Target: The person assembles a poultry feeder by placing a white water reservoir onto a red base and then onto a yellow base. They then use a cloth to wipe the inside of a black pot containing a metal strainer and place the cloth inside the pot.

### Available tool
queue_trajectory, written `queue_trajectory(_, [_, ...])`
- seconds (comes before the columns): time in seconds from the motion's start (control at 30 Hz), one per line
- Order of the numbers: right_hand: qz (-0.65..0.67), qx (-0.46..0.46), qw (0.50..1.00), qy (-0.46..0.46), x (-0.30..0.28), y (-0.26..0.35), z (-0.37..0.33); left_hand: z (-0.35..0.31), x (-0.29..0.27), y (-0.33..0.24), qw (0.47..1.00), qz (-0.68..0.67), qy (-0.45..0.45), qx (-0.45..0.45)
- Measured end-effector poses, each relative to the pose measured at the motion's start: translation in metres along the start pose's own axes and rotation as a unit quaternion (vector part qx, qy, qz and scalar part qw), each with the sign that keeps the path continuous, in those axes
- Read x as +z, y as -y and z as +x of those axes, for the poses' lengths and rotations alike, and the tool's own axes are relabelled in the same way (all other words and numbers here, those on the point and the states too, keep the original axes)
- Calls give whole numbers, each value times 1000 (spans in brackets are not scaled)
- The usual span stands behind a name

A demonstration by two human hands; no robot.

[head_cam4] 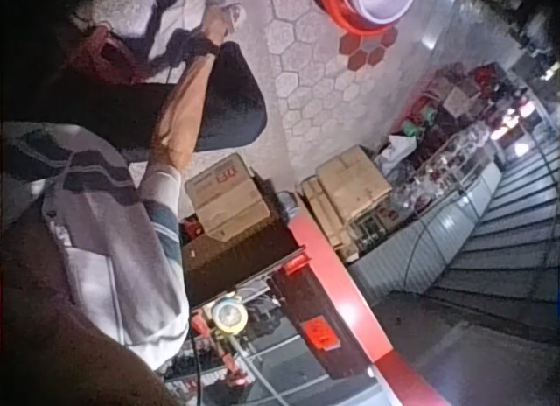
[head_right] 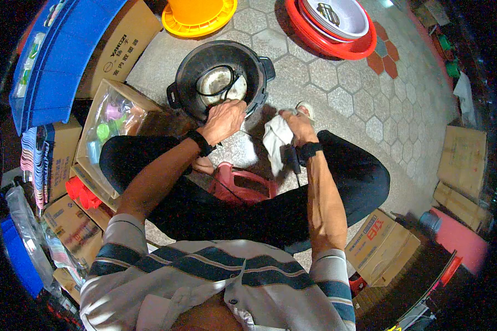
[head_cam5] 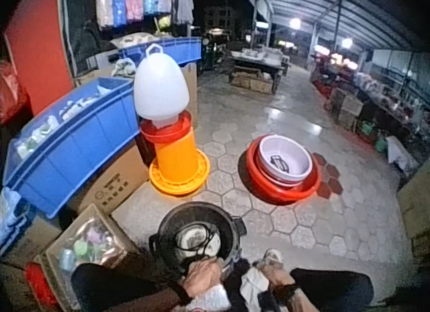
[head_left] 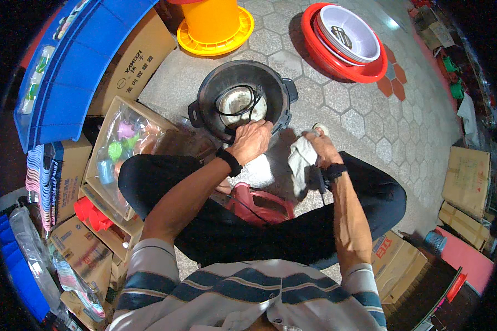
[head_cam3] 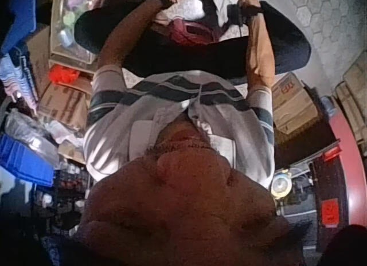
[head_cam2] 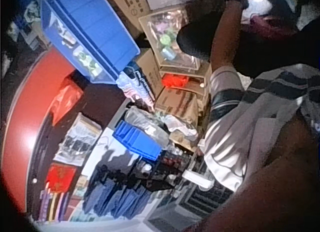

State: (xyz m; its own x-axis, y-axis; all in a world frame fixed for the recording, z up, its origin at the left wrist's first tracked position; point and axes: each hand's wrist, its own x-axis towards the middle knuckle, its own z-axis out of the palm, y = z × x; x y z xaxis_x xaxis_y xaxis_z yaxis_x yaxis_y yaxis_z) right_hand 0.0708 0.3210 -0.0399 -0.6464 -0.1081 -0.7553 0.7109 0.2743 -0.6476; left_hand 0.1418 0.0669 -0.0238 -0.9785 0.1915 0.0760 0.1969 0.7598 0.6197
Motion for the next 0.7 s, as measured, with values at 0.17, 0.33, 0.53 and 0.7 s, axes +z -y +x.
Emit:
queue_trajectory(0.17, [-114,-239,928,-262,10,58,0,2,-1,1,1000,-6,12,0])
queue_trajectory(0.33, [-114,-402,890,-181,52,88,30,-1,0,1,1000,1,-14,22])
queue_trajectory(0.53, [-431,-417,777,-188,70,88,54,0,5,2,1000,13,-8,21])
queue_trajectory(0.7, [-527,-381,742,-161,56,93,31,1,7,-1,999,52,-7,0])
